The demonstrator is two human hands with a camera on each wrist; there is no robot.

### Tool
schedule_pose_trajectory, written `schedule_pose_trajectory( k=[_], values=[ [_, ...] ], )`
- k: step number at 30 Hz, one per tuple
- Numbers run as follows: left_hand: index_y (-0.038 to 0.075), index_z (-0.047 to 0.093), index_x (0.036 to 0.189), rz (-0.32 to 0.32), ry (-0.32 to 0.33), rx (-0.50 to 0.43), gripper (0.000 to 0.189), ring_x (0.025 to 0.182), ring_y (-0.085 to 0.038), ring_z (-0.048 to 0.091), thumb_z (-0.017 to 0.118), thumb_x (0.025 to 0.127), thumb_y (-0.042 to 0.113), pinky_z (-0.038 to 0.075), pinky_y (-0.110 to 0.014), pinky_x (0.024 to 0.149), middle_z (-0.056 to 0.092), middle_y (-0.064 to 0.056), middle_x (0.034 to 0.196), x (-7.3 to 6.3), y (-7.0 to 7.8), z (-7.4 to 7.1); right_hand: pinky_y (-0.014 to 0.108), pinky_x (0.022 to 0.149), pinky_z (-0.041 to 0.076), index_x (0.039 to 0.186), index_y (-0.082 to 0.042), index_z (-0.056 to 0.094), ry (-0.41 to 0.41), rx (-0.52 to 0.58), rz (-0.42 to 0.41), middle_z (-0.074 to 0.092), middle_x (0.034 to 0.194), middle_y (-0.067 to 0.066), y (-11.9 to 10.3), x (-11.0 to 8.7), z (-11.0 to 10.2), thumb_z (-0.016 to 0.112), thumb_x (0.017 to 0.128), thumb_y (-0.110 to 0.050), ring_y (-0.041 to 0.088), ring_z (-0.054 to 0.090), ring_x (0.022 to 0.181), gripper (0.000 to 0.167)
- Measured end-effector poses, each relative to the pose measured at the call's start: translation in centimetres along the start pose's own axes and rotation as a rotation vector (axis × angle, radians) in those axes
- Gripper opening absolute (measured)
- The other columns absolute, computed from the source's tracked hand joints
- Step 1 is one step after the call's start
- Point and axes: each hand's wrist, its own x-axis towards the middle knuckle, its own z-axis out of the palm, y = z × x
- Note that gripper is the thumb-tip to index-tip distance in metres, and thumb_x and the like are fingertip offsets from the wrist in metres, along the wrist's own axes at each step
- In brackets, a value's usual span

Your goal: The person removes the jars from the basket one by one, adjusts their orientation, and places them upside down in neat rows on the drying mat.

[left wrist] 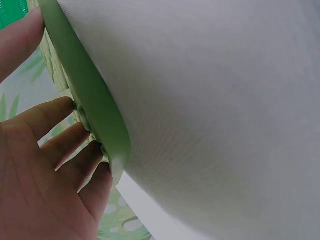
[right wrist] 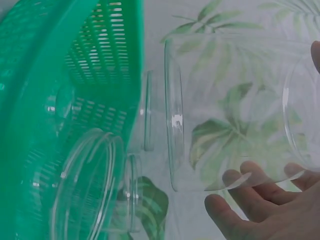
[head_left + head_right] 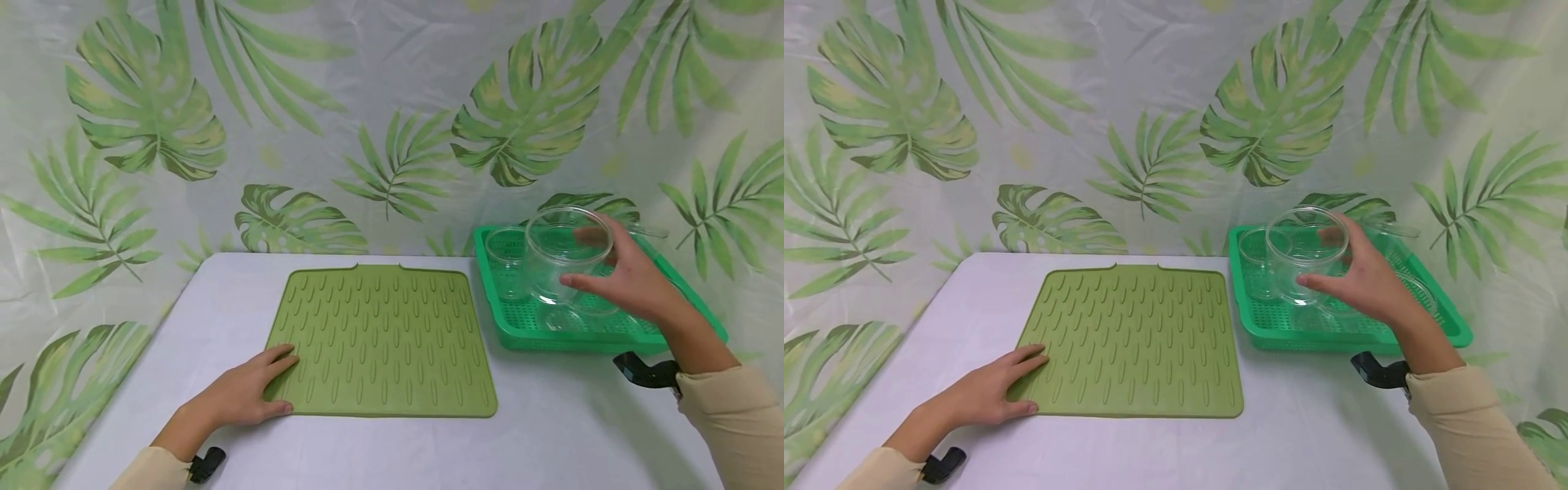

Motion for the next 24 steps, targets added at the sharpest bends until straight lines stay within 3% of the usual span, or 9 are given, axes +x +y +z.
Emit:
schedule_pose_trajectory(
  k=[3,9,17,24],
  values=[
    [0.009,0.05,0.144,-0.006,-0.003,-0.009,0.077,0.138,-0.039,0.047,0.075,0.082,0.048,0.049,-0.055,0.101,0.041,-0.014,0.155,-0.2,0.1,0.0,0.036,0.091,0.034,0.16,-0.027,0.008,-0.01,-0.015,0.01,0.041,0.149,0.019,-0.3,0.3,0.0,0.078,0.086,-0.025,0.032,0.04,0.126,0.101],
    [0.008,0.05,0.144,0.006,-0.003,-0.012,0.076,0.138,-0.04,0.047,0.074,0.083,0.048,0.049,-0.055,0.101,0.042,-0.015,0.154,-0.1,0.2,-0.1,0.053,0.093,0.035,0.161,-0.021,0.005,-0.047,0.007,0.022,0.034,0.155,0.023,-1.1,1.4,-0.3,0.077,0.086,-0.024,0.042,0.04,0.127,0.104],
    [0.009,0.05,0.145,0.003,-0.005,0.004,0.078,0.138,-0.038,0.047,0.074,0.083,0.049,0.049,-0.053,0.102,0.041,-0.014,0.155,-0.1,0.0,0.1,0.065,0.102,0.032,0.161,-0.023,0.003,-0.08,0.0,-0.003,0.03,0.16,0.019,-2.6,3.3,-0.4,0.078,0.085,-0.032,0.047,0.033,0.137,0.107],
    [0.009,0.05,0.145,0.011,0.003,0.011,0.076,0.138,-0.038,0.048,0.073,0.084,0.049,0.049,-0.053,0.102,0.042,-0.014,0.155,-0.1,0.2,-0.2,0.065,0.103,0.033,0.161,-0.022,0.002,-0.11,-0.039,-0.026,0.034,0.157,0.018,-4.0,4.6,0.1,0.08,0.084,-0.036,0.045,0.035,0.137,0.11]
  ],
)
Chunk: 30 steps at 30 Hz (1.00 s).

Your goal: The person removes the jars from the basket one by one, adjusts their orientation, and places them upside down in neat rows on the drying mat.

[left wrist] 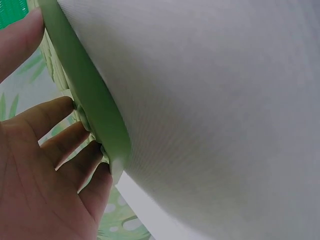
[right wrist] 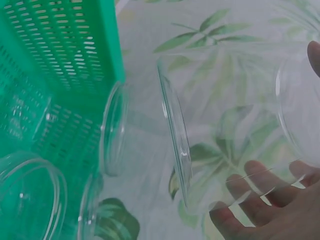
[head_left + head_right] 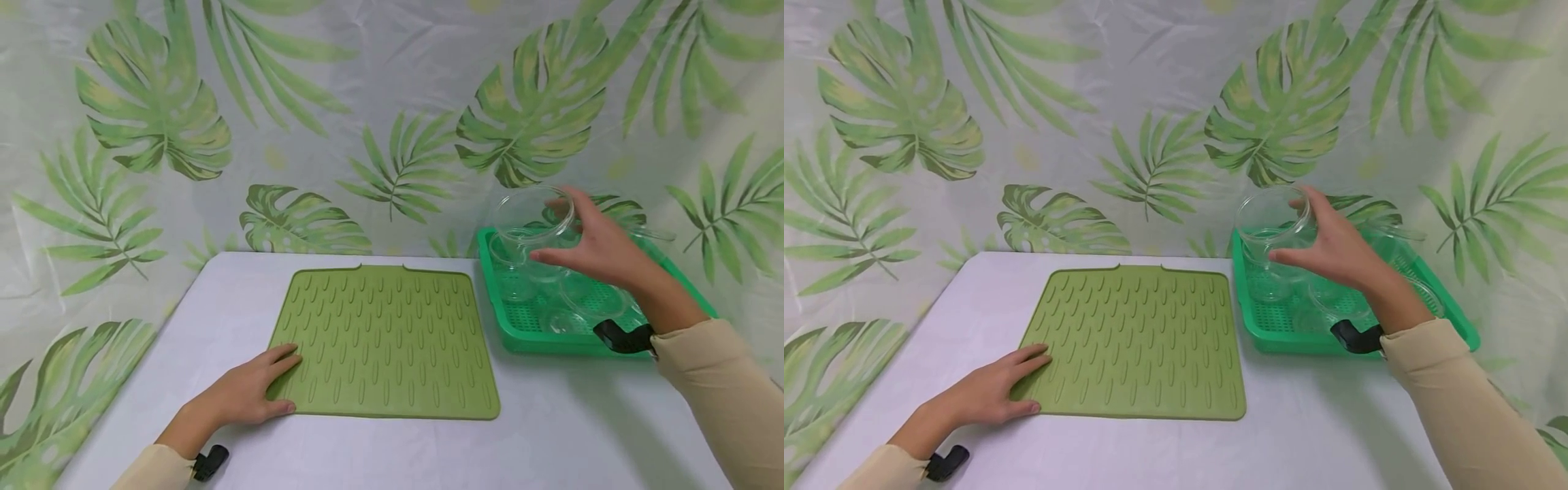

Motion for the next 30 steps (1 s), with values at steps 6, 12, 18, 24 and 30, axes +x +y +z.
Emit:
schedule_pose_trajectory(
  k=[6,12,18,24,30],
  values=[
    [0.009,0.05,0.144,0.0,0.0,-0.004,0.076,0.138,-0.039,0.048,0.073,0.084,0.049,0.05,-0.054,0.101,0.042,-0.014,0.154,-0.1,0.1,-0.1,0.067,0.099,0.037,0.16,-0.026,0.002,-0.035,-0.025,-0.007,0.034,0.158,0.017,-1.3,1.2,0.8,0.08,0.082,-0.04,0.043,0.036,0.137,0.111],
    [0.01,0.05,0.145,-0.01,-0.006,-0.001,0.078,0.138,-0.038,0.047,0.074,0.083,0.051,0.05,-0.052,0.101,0.041,-0.013,0.155,-0.1,-0.1,0.1,0.068,0.101,0.036,0.16,-0.029,0.007,-0.042,-0.036,-0.05,0.036,0.156,0.017,-2.6,2.5,2.1,0.081,0.081,-0.042,0.042,0.034,0.141,0.109],
    [0.01,0.049,0.145,-0.006,-0.001,0.003,0.086,0.138,-0.037,0.047,0.076,0.078,0.056,0.05,-0.051,0.101,0.04,-0.013,0.156,0.0,-0.4,0.3,0.067,0.106,0.035,0.161,-0.024,0.008,-0.074,-0.053,-0.106,0.035,0.157,0.019,-3.4,3.2,3.8,0.082,0.08,-0.04,0.041,0.033,0.144,0.111],
    [0.009,0.05,0.145,0.0,0.007,0.016,0.085,0.138,-0.037,0.047,0.076,0.079,0.054,0.05,-0.052,0.102,0.041,-0.014,0.155,0.1,-0.4,0.4,0.065,0.111,0.034,0.16,-0.019,0.012,-0.118,-0.067,-0.149,0.029,0.161,0.016,-4.1,3.3,5.7,0.083,0.079,-0.041,0.039,0.03,0.147,0.11],
    [0.01,0.049,0.146,-0.001,0.008,0.011,0.086,0.139,-0.038,0.047,0.076,0.078,0.056,0.049,-0.052,0.103,0.04,-0.013,0.156,0.1,-0.5,0.3,0.063,0.114,0.033,0.161,-0.019,0.012,-0.191,-0.078,-0.198,0.023,0.164,0.013,-5.8,2.9,7.4,0.082,0.078,-0.046,0.036,0.027,0.15,0.111]
  ],
)
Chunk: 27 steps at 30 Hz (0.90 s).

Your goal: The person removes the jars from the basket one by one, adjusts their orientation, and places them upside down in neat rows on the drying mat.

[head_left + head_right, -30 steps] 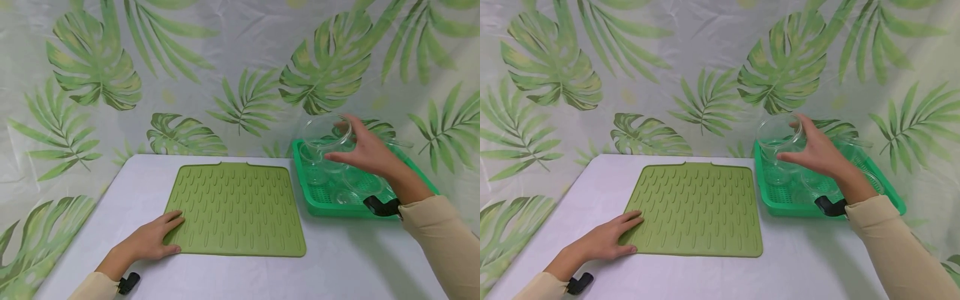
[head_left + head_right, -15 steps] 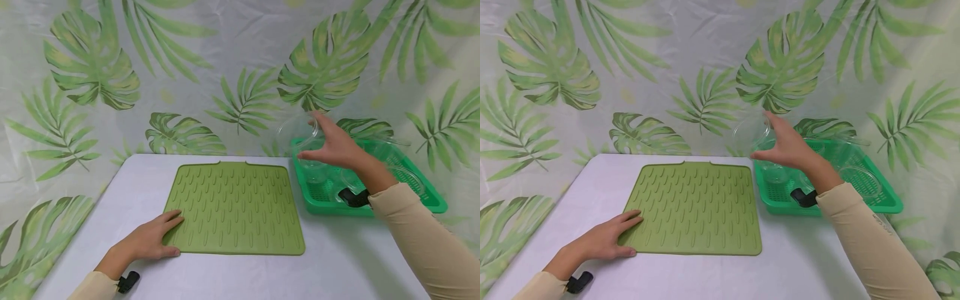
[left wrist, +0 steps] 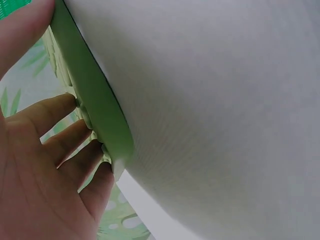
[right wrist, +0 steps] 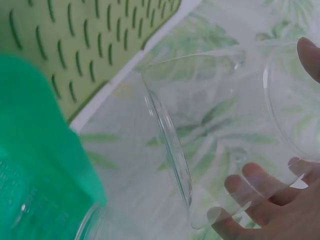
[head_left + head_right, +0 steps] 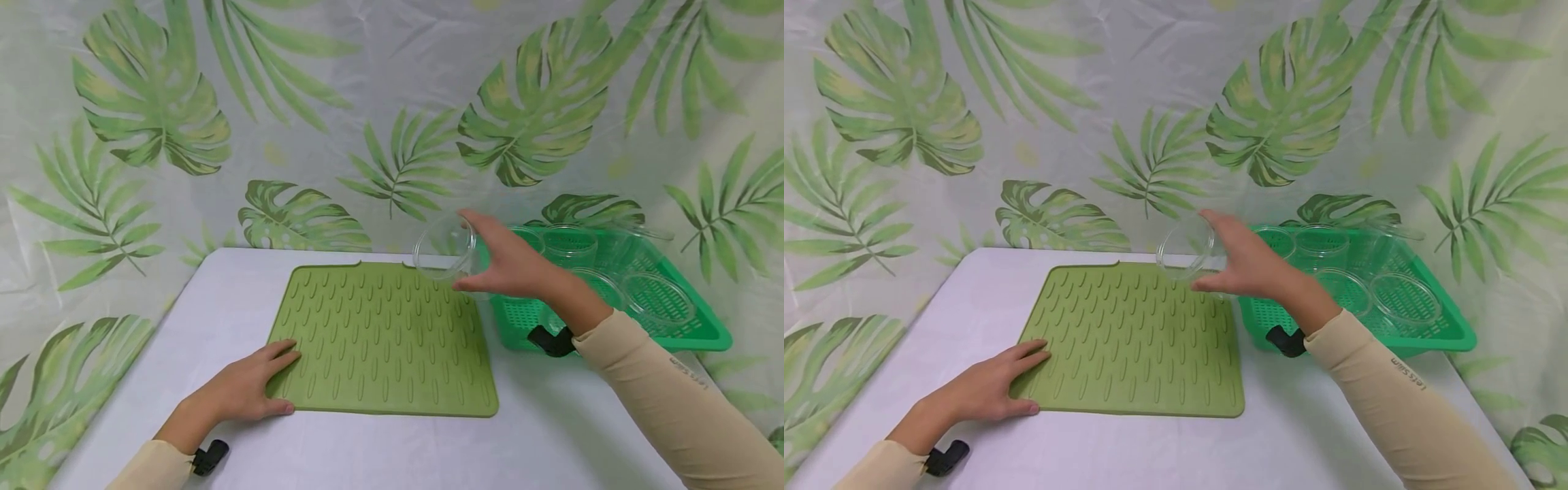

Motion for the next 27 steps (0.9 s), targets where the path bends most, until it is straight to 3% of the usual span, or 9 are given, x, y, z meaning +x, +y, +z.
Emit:
schedule_pose_trajectory(
  k=[15,21,27],
  values=[
    [0.008,0.052,0.144,0.031,0.041,0.004,0.073,0.139,-0.04,0.045,0.072,0.085,0.047,0.046,-0.055,0.106,0.044,-0.016,0.153,-0.2,-0.1,0.1,0.057,0.114,0.038,0.158,-0.012,0.022,-0.041,-0.105,-0.17,0.033,0.16,0.013,-3.4,0.8,3.7,0.087,0.073,-0.04,0.035,0.035,0.147,0.111],
    [0.009,0.051,0.144,-0.02,0.016,-0.036,0.071,0.139,-0.039,0.046,0.072,0.085,0.042,0.047,-0.055,0.104,0.042,-0.016,0.154,-0.4,-0.1,-0.1,0.056,0.114,0.04,0.158,-0.014,0.022,-0.054,-0.118,-0.176,0.035,0.159,0.012,-3.9,0.8,5.0,0.088,0.072,-0.042,0.035,0.038,0.146,0.112],
    [0.007,0.05,0.144,-0.023,0.003,-0.047,0.073,0.139,-0.04,0.045,0.073,0.084,0.042,0.047,-0.055,0.105,0.042,-0.017,0.153,-0.4,0.0,-0.2,0.058,0.107,0.046,0.158,-0.017,0.024,-0.079,-0.143,-0.176,0.041,0.155,0.013,-4.3,0.7,6.3,0.087,0.072,-0.045,0.036,0.047,0.139,0.11]
  ],
)
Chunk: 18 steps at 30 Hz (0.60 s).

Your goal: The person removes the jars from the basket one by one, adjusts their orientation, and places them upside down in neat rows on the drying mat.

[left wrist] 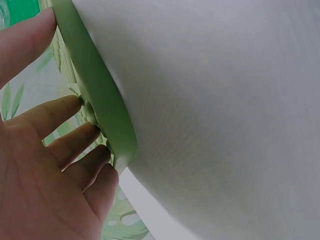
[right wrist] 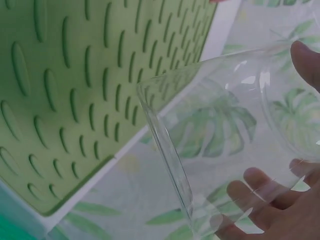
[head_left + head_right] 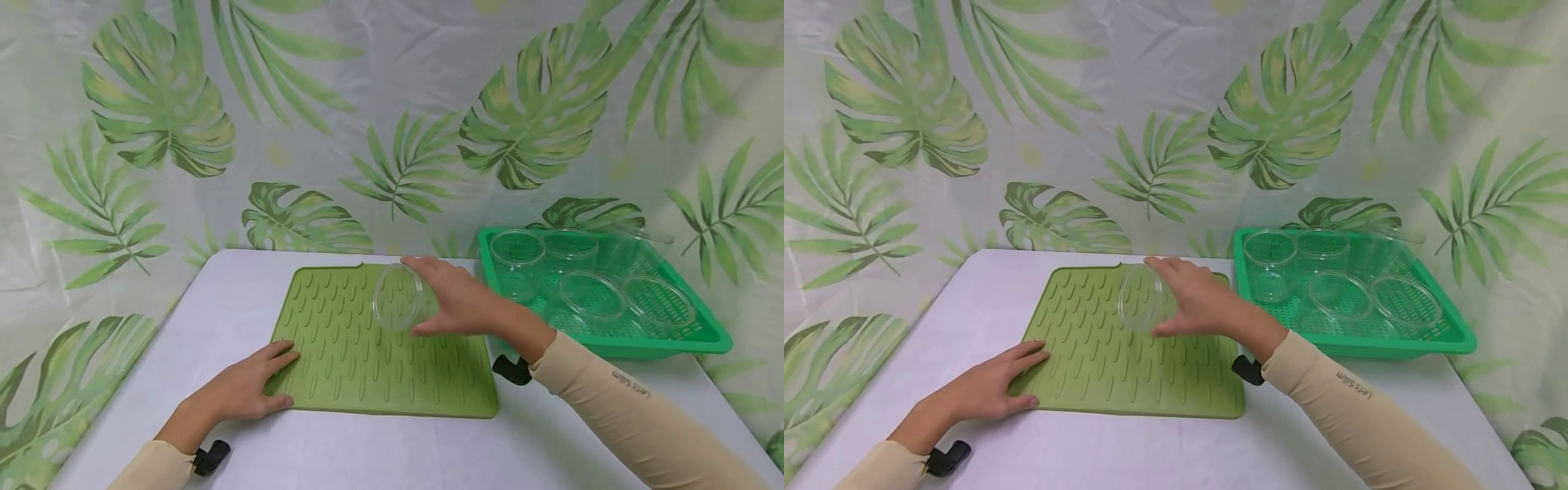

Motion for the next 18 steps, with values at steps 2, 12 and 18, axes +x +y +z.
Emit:
schedule_pose_trajectory(
  k=[2,12,18],
  values=[
    [0.007,0.05,0.144,0.0,0.0,-0.003,0.073,0.139,-0.04,0.045,0.074,0.084,0.042,0.046,-0.055,0.106,0.042,-0.017,0.153,0.0,0.1,0.0,0.06,0.106,0.045,0.158,-0.017,0.025,-0.002,-0.017,-0.007,0.042,0.154,0.013,-0.1,0.0,0.4,0.087,0.072,-0.046,0.035,0.048,0.138,0.11],
    [0.006,0.051,0.143,0.008,0.003,-0.022,0.075,0.139,-0.041,0.045,0.075,0.082,0.043,0.045,-0.056,0.107,0.043,-0.019,0.152,0.1,0.2,-0.1,0.056,0.105,0.047,0.156,-0.015,0.028,0.051,-0.095,-0.01,0.049,0.148,0.011,-0.6,0.3,1.7,0.086,0.068,-0.054,0.033,0.049,0.135,0.113],
    [0.005,0.051,0.143,0.009,0.007,-0.023,0.075,0.139,-0.041,0.045,0.076,0.082,0.041,0.046,-0.056,0.106,0.043,-0.019,0.152,0.1,0.2,0.1,0.055,0.105,0.045,0.15,-0.01,0.038,0.106,-0.128,0.009,0.051,0.146,0.01,-0.9,0.3,2.7,0.085,0.066,-0.057,0.032,0.05,0.131,0.108]
  ],
)
